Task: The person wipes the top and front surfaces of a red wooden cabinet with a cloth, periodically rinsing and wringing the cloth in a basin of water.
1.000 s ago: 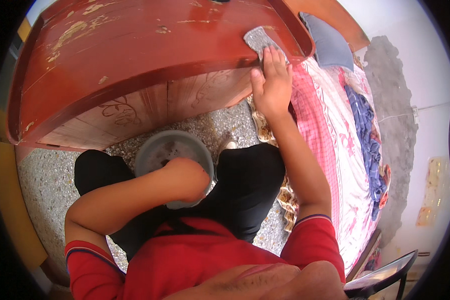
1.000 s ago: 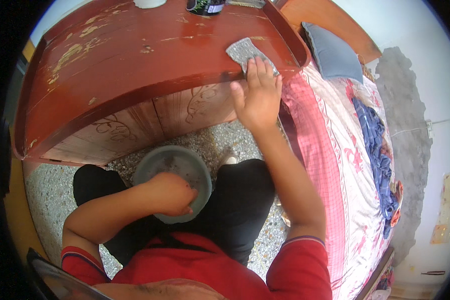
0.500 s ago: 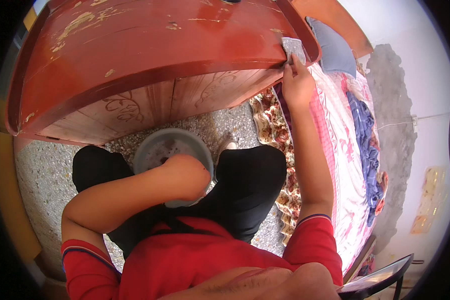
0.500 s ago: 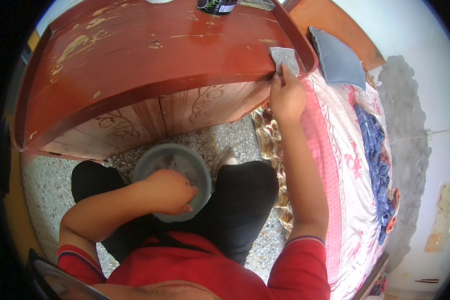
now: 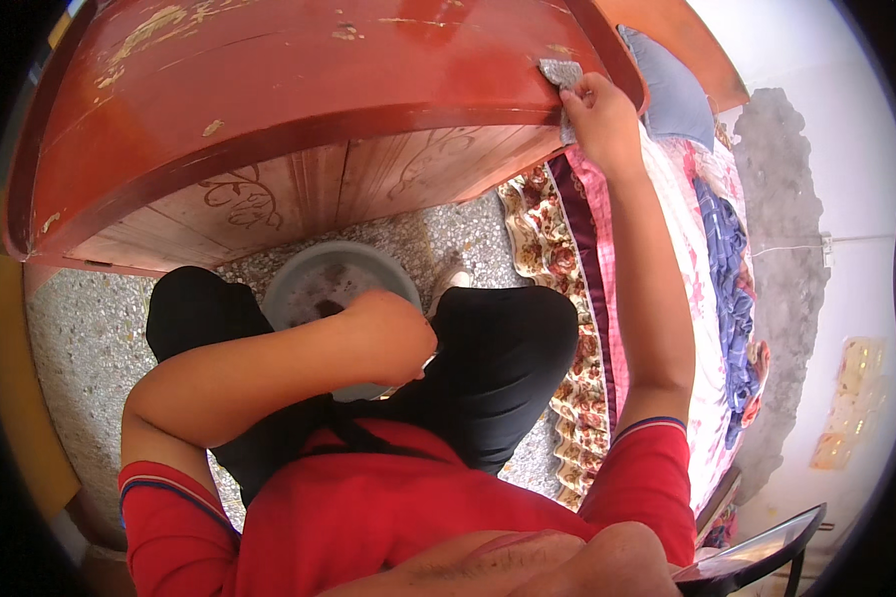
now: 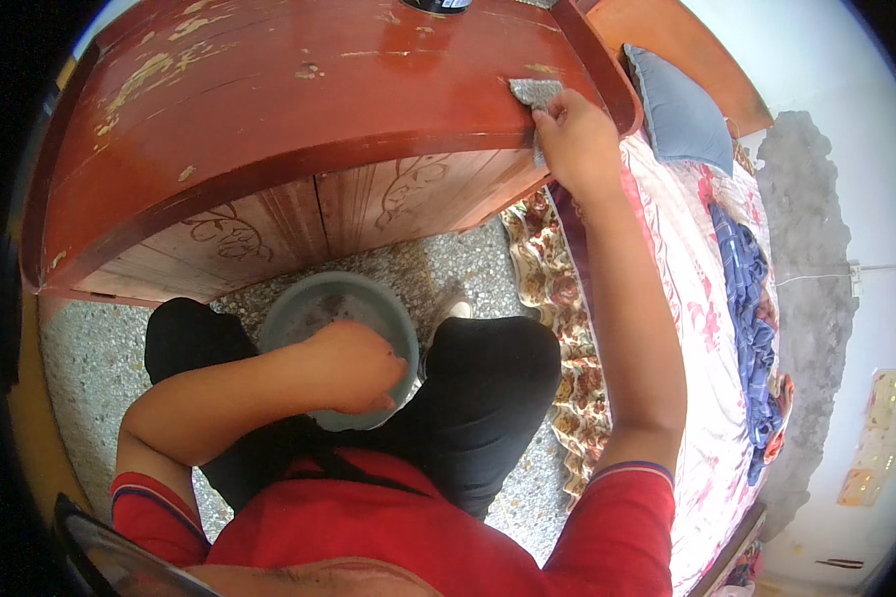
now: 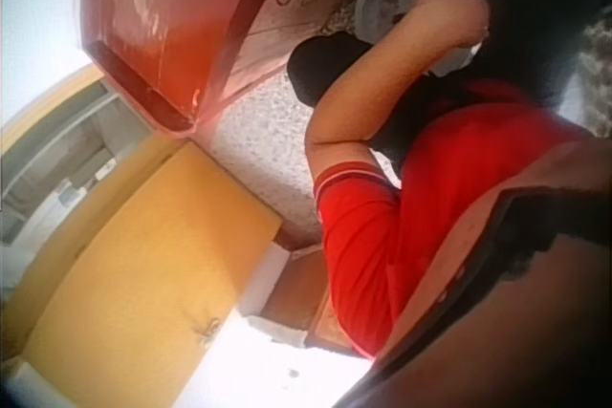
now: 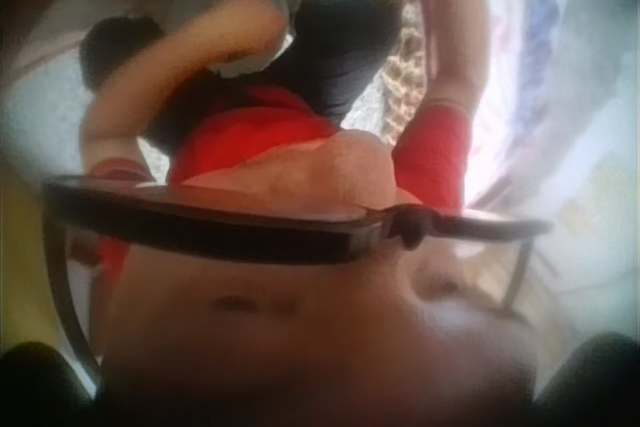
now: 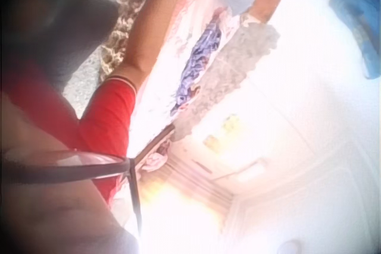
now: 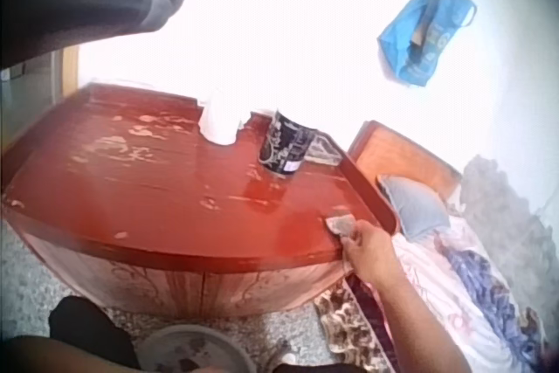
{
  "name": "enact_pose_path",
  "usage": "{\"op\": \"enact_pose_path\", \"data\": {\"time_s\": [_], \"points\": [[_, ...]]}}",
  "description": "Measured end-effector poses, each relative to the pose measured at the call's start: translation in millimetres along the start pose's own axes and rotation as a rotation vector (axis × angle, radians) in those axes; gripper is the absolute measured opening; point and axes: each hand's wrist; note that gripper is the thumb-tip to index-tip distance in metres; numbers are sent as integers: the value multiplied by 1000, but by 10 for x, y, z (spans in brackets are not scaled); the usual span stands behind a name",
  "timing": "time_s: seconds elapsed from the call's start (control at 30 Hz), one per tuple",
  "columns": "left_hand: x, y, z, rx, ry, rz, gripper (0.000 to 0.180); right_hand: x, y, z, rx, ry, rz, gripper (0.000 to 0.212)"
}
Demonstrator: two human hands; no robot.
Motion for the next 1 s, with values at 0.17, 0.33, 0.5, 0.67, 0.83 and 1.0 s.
{"op": "enact_pose_path", "data": {"time_s": [0.17,0.33,0.5,0.67,0.83,1.0], "points": [[-32,-55,120,-87,-34,-44,36,313,-298,557,-149,141,-61,27],[-56,28,54,-50,22,6,36,87,-147,-10,10,158,-77,29],[-58,56,44,-42,-20,61,35,144,-282,67,-21,296,-43,32],[-55,64,105,-74,5,16,33,208,-409,415,-50,311,-109,33],[-27,185,28,-70,37,95,33,218,-337,172,30,252,-220,28],[-51,132,46,-81,31,99,33,296,-444,377,-68,330,-179,25]]}}
Point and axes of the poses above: each hand's wrist, its own y-axis away from the middle knuckle, its own x-axis out of the back of the hand, z = x × y, and after that the axes turned 6 degrees about -z, right-handed
